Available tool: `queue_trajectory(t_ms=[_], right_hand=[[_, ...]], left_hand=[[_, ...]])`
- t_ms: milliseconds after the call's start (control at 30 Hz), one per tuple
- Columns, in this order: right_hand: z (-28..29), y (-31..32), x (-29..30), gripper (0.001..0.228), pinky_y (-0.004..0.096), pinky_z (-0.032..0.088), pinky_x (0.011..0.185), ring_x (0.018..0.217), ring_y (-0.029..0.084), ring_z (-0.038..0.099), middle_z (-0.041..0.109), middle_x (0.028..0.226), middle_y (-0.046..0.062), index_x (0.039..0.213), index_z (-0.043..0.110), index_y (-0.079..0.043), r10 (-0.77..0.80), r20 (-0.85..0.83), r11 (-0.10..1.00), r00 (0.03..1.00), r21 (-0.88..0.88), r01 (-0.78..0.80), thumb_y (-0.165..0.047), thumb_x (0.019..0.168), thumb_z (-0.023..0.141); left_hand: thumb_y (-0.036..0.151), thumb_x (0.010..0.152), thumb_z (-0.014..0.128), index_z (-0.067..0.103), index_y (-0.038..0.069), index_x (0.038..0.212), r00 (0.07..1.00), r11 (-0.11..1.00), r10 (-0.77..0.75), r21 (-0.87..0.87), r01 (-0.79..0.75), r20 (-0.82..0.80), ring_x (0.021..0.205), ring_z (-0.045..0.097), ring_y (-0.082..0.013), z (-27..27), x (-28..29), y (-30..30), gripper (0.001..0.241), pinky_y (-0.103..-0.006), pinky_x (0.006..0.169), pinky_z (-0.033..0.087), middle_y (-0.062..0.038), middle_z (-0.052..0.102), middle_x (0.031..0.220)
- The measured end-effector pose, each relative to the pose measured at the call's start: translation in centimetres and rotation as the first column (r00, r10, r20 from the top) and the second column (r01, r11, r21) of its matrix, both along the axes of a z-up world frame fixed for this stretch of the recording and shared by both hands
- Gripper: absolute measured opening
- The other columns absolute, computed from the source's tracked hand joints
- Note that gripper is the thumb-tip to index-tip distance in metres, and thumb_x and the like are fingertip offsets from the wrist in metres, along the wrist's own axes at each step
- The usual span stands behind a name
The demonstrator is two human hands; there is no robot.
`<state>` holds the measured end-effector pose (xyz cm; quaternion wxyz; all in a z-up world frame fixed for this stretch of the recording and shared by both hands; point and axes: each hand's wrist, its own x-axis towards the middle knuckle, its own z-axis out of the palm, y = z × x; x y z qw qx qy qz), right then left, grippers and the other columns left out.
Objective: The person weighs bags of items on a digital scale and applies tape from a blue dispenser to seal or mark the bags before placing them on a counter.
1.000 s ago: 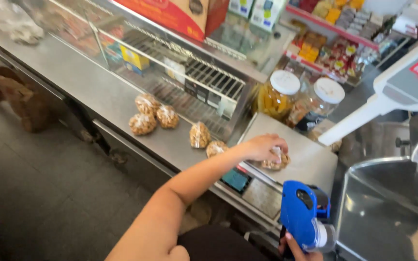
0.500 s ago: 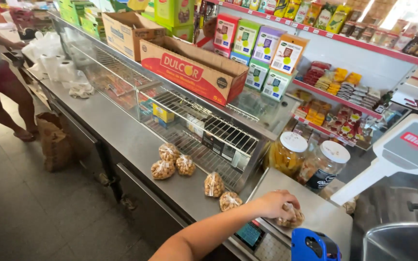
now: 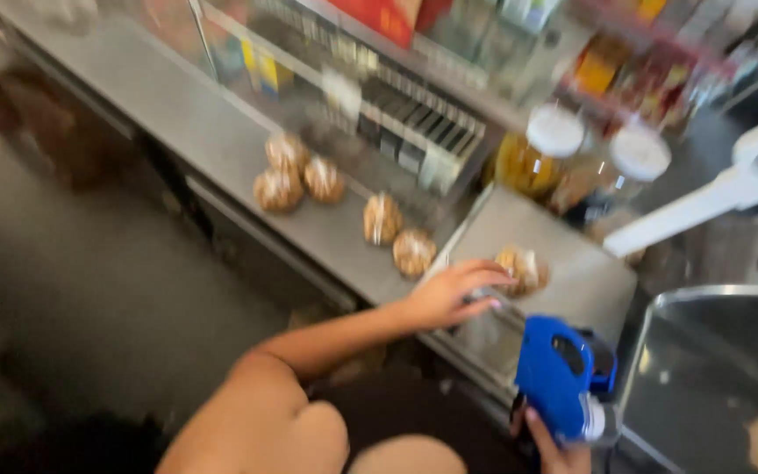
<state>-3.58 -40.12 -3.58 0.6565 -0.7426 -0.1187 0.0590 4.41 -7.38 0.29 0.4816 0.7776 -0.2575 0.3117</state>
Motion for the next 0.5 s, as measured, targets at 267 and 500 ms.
queue_trajectory(t_ms=[267, 500], right_hand=[[2.4, 0.6, -1.0, 0.021, 0.034, 0.05, 0.084, 0.073, 0.024, 0.065, 0.07, 0.086, 0.019, 0.108, 0.066, 0.006, -0.2, -0.203, 0.979, 0.959, -0.071, 0.189, -0.011, 0.096, 0.067], [5.9, 2.4, -1.5, 0.017, 0.037, 0.051, 0.084, 0.078, 0.024, 0.066, 0.07, 0.087, 0.015, 0.103, 0.066, 0.001, -0.25, -0.191, 0.963, 0.949, -0.155, 0.222, -0.015, 0.098, 0.066]], left_hand=[[-0.007, 0.082, 0.058, 0.055, 0.007, 0.14, 0.801, 0.826, 0.558, 0.232, -0.513, -0.216, 0.117, 0.06, -0.0396, -8.7, -3.9, 11.2, 0.06, -0.0498, 0.098, 0.051, -0.019, 0.064, 0.133], [0.029, 0.094, 0.065, 0.05, 0.007, 0.143, 0.58, 0.72, 0.693, 0.384, -0.578, -0.427, 0.121, 0.05, -0.0479, -10.0, 2.8, 17.3, 0.055, -0.0575, 0.093, 0.047, -0.023, 0.054, 0.135]])
